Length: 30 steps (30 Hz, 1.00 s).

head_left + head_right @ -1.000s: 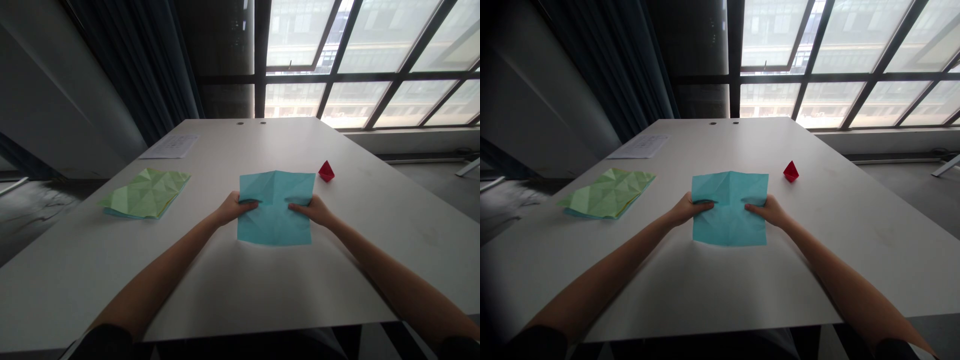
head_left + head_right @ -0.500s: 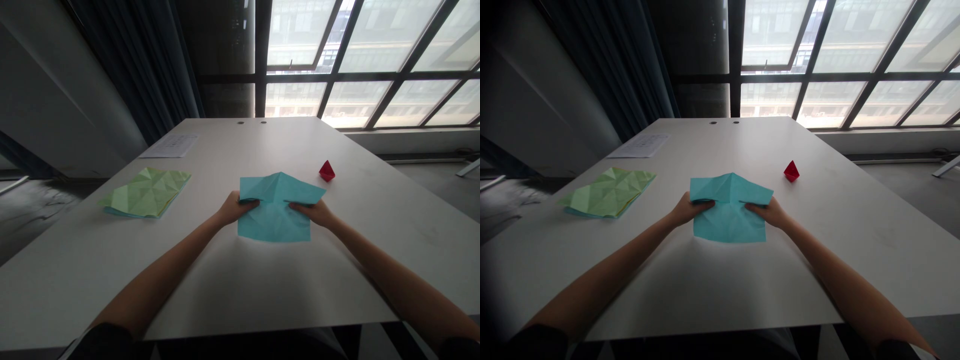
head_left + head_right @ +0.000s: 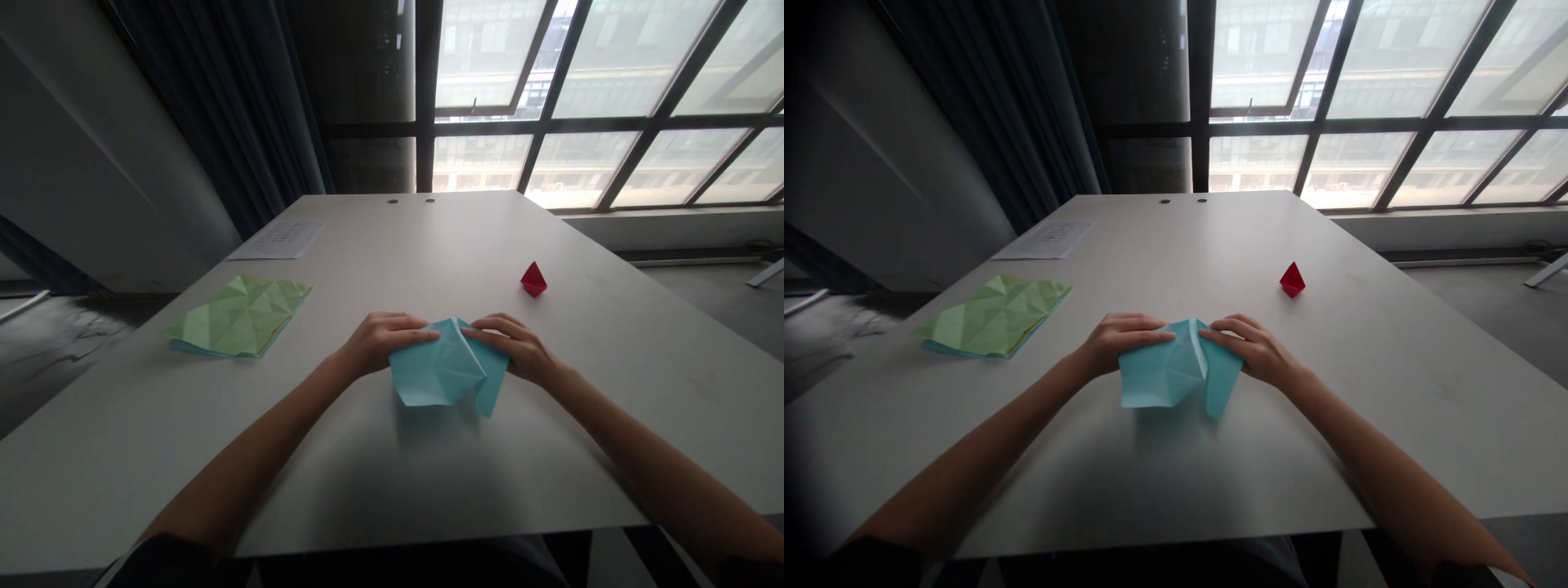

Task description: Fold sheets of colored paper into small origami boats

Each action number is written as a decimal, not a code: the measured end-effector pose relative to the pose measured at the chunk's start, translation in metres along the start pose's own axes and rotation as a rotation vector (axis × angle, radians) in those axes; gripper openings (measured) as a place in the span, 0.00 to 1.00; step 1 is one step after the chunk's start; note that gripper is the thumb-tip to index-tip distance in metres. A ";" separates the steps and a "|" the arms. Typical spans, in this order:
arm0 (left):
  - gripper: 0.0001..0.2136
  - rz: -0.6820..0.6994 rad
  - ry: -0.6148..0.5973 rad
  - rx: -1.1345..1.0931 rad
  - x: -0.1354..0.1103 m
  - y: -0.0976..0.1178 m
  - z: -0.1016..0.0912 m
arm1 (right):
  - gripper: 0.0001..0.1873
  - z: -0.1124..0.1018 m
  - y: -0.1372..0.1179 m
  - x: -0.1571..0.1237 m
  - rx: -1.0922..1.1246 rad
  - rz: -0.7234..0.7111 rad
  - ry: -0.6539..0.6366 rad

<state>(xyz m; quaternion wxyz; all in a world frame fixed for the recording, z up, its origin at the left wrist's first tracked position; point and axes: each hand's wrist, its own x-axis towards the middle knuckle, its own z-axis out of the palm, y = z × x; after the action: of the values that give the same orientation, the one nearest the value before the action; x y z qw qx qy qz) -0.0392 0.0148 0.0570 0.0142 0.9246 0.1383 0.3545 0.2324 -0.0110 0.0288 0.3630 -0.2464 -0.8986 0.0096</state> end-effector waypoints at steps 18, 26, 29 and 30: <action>0.11 -0.061 0.076 -0.078 -0.004 -0.001 0.011 | 0.11 0.020 -0.007 0.008 0.426 0.637 0.212; 0.11 0.021 0.045 0.038 -0.008 -0.001 0.017 | 0.12 0.021 -0.003 0.010 0.432 0.744 0.133; 0.11 0.009 0.038 0.005 -0.008 0.001 0.016 | 0.12 0.020 -0.003 0.011 0.459 0.725 0.121; 0.11 0.003 0.038 -0.015 -0.008 0.001 0.015 | 0.12 0.019 -0.003 0.011 0.484 0.716 0.109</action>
<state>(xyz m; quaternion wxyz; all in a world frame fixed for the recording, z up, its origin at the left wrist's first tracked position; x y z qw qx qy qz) -0.0346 0.0127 0.0402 0.0178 0.9179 0.1345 0.3730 0.2119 -0.0059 0.0223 0.4310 -0.4502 -0.7079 0.3323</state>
